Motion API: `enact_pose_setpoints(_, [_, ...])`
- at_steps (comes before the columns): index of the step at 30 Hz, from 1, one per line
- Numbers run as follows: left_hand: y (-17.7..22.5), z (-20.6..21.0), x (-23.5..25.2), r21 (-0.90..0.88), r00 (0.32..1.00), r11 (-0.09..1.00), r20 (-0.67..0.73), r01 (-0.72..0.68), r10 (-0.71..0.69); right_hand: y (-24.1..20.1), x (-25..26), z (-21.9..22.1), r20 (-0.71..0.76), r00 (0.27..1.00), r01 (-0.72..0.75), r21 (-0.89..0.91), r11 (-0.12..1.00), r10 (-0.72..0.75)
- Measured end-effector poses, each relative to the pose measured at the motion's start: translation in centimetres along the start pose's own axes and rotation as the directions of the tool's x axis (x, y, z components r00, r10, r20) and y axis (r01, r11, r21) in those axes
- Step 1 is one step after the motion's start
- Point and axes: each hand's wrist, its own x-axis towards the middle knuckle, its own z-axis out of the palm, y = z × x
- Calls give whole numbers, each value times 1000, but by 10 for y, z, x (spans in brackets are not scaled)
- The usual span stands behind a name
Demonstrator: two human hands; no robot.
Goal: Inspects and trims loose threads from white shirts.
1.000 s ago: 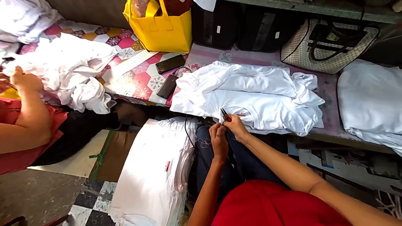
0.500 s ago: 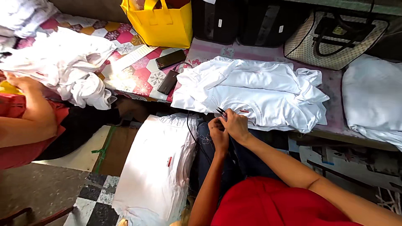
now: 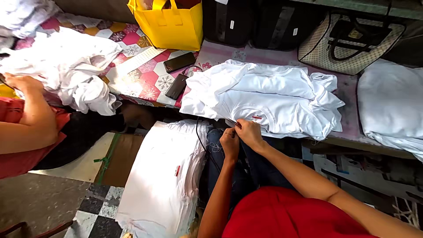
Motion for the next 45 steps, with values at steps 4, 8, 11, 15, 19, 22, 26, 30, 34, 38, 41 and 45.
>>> enact_pose_setpoints(4, [-2, -11, -2, -233, 996, 970, 66, 71, -57, 4, -4, -6, -116, 992, 55, 82, 995, -45])
enact_pose_setpoints(8, [-3, -6, -10, -195, 998, 978, 23, 68, -65, 6, -7, 12, -321, 905, 214, -223, 951, -279])
enact_pose_setpoints(11, [-6, 2, -15, -30, 996, 998, -65, -62, 60, -1, -4, 9, -204, 961, 135, -241, 961, -186])
enact_pose_setpoints(15, [-1, -10, -8, -232, 989, 962, 45, 146, -140, -1, 8, -13, 124, 990, -98, 215, 972, 73])
enact_pose_setpoints(19, [18, -34, 9, -603, 784, 527, 305, 599, -541, 27, 18, -13, 555, 829, -559, 827, 62, 61])
enact_pose_setpoints(22, [25, -44, 13, -619, 701, 386, 411, 684, -583, 39, 14, -15, 515, 853, -519, 820, 243, 82])
enact_pose_setpoints(26, [21, -49, 6, -578, 696, 428, 393, 695, -601, 33, 1, -45, 503, 863, -448, 731, 514, 38])
enact_pose_setpoints(30, [23, -50, 4, -574, 731, 477, 369, 665, -574, 29, -6, -55, 621, 784, -456, 570, 683, 5])
enact_pose_setpoints(34, [24, -49, 7, -578, 744, 490, 366, 652, -558, 22, -2, -46, 652, 756, -486, 509, 710, 50])
enact_pose_setpoints(38, [23, -48, 6, -584, 741, 483, 361, 653, -566, 19, 2, -38, 628, 774, -488, 514, 705, 78])
enact_pose_setpoints(41, [20, -47, 3, -562, 723, 477, 374, 675, -581, 22, 1, -35, 603, 795, -469, 539, 700, 68])
enact_pose_setpoints(45, [10, -66, 8, -35, 657, 767, 541, 641, -525, 27, -5, -43, 460, 887, -352, 616, 705, 41])
